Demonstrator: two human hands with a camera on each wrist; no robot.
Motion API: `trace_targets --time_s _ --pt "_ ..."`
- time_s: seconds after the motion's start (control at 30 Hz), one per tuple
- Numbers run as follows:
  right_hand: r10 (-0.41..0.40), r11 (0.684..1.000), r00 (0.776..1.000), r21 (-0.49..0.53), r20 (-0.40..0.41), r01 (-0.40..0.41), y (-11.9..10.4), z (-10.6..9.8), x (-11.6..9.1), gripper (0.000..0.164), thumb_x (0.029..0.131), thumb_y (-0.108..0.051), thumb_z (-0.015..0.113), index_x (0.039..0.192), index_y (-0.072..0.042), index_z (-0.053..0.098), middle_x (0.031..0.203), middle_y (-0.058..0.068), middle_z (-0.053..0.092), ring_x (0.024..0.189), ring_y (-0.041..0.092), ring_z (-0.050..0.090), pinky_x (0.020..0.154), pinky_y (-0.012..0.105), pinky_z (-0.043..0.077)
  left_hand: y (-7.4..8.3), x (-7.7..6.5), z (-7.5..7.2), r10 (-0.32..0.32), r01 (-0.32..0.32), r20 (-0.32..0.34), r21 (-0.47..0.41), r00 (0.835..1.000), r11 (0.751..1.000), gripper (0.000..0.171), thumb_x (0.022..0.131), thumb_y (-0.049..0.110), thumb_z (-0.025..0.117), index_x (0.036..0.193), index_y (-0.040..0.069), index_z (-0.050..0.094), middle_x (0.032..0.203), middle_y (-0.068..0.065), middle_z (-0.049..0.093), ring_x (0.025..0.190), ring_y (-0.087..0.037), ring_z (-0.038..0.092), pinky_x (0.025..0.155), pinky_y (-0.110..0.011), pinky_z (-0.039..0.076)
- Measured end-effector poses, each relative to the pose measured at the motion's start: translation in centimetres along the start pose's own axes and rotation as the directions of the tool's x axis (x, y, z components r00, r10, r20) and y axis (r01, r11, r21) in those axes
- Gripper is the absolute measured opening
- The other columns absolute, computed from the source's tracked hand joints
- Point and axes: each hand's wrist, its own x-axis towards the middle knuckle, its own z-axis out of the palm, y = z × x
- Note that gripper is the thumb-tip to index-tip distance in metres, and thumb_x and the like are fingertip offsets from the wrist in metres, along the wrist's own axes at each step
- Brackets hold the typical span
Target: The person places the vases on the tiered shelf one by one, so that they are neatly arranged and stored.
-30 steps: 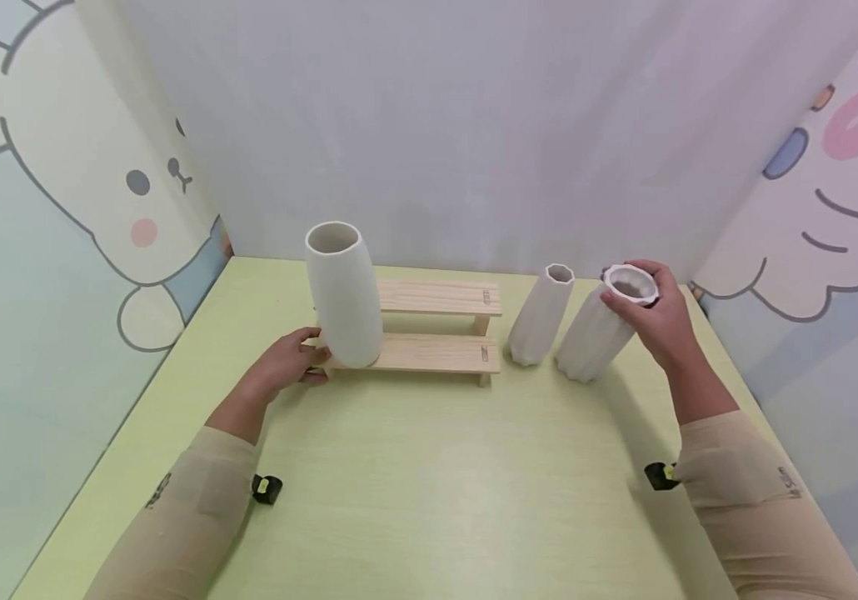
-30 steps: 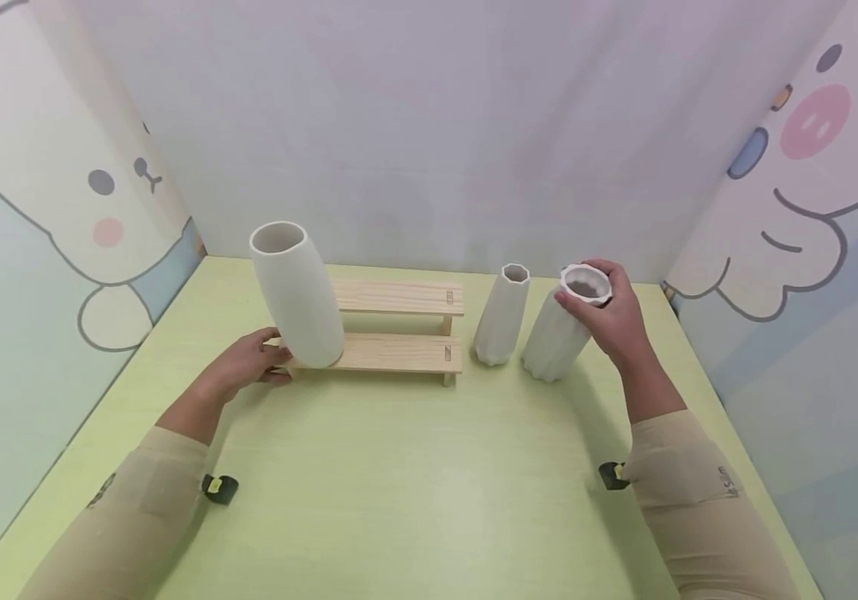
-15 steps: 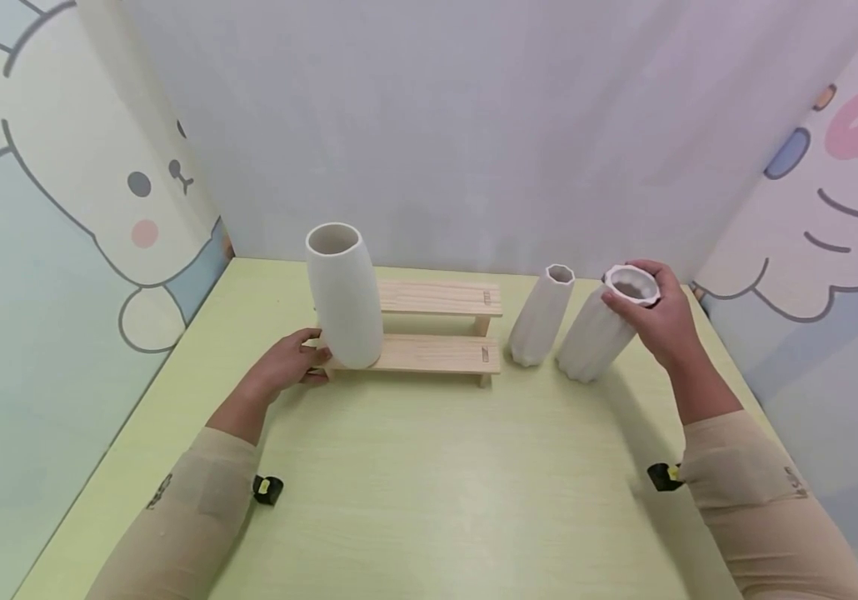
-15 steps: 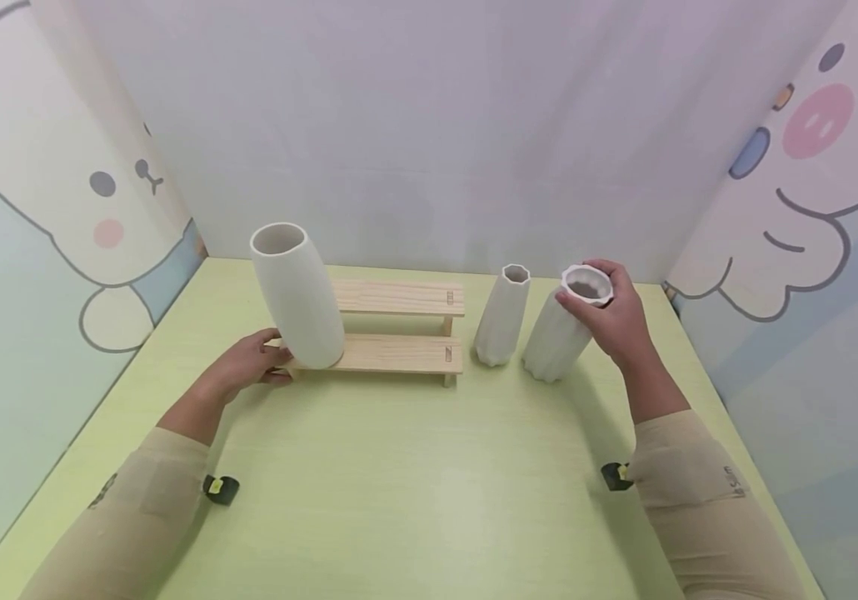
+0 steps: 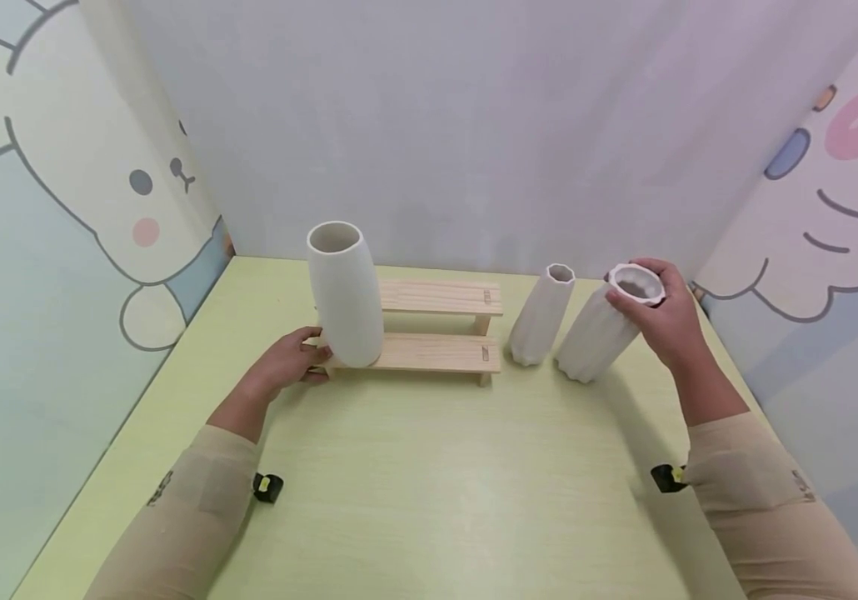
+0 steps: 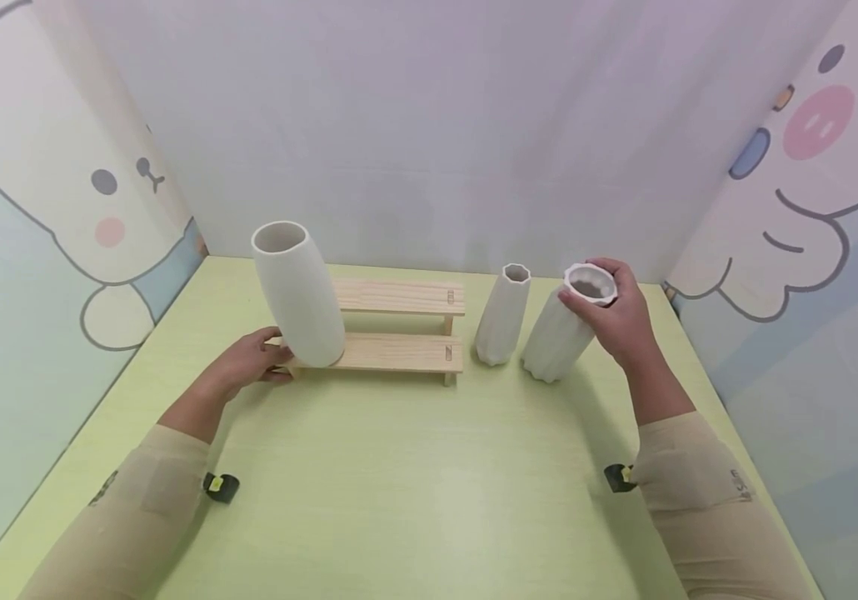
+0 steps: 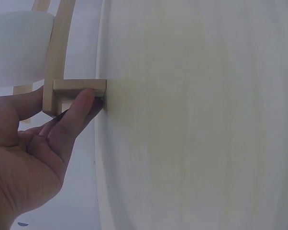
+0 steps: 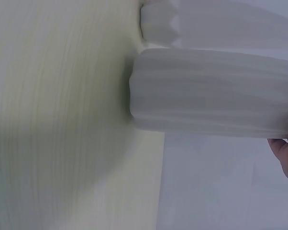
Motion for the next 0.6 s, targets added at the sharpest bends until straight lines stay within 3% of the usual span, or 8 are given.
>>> trace_targets --time_s 0.4,0.6 --pt "-0.021 1.0 1.0 -0.016 -0.003 0.021 0.1 -0.3 -0.6 0.055 0.083 -0.02 0.08 0.131 -0.018 0.051 0.109 -0.012 0.055 0.096 0.004 0.053 0.07 0.01 0.047 -0.1 0.0 -0.1 0.007 -0.007 0.003 0.008 1.0 1.0 0.065 0.102 0.032 0.054 0.154 0.009 0.023 0.144 -0.026 0.048 0.11 -0.032 0.068 0.105 -0.053 0.045" --pt "-0.028 0.999 0.999 -0.015 0.036 0.028 0.3 -0.2 -1.2 0.055 0.085 -0.019 0.078 0.131 -0.017 0.049 0.111 -0.013 0.056 0.098 0.003 0.055 0.071 0.01 0.048 -0.1 0.0 -0.1 0.026 -0.025 0.01 -0.024 1.0 0.999 0.067 0.101 0.031 0.055 0.154 0.007 0.023 0.143 -0.029 0.046 0.116 -0.038 0.063 0.094 -0.045 0.055"
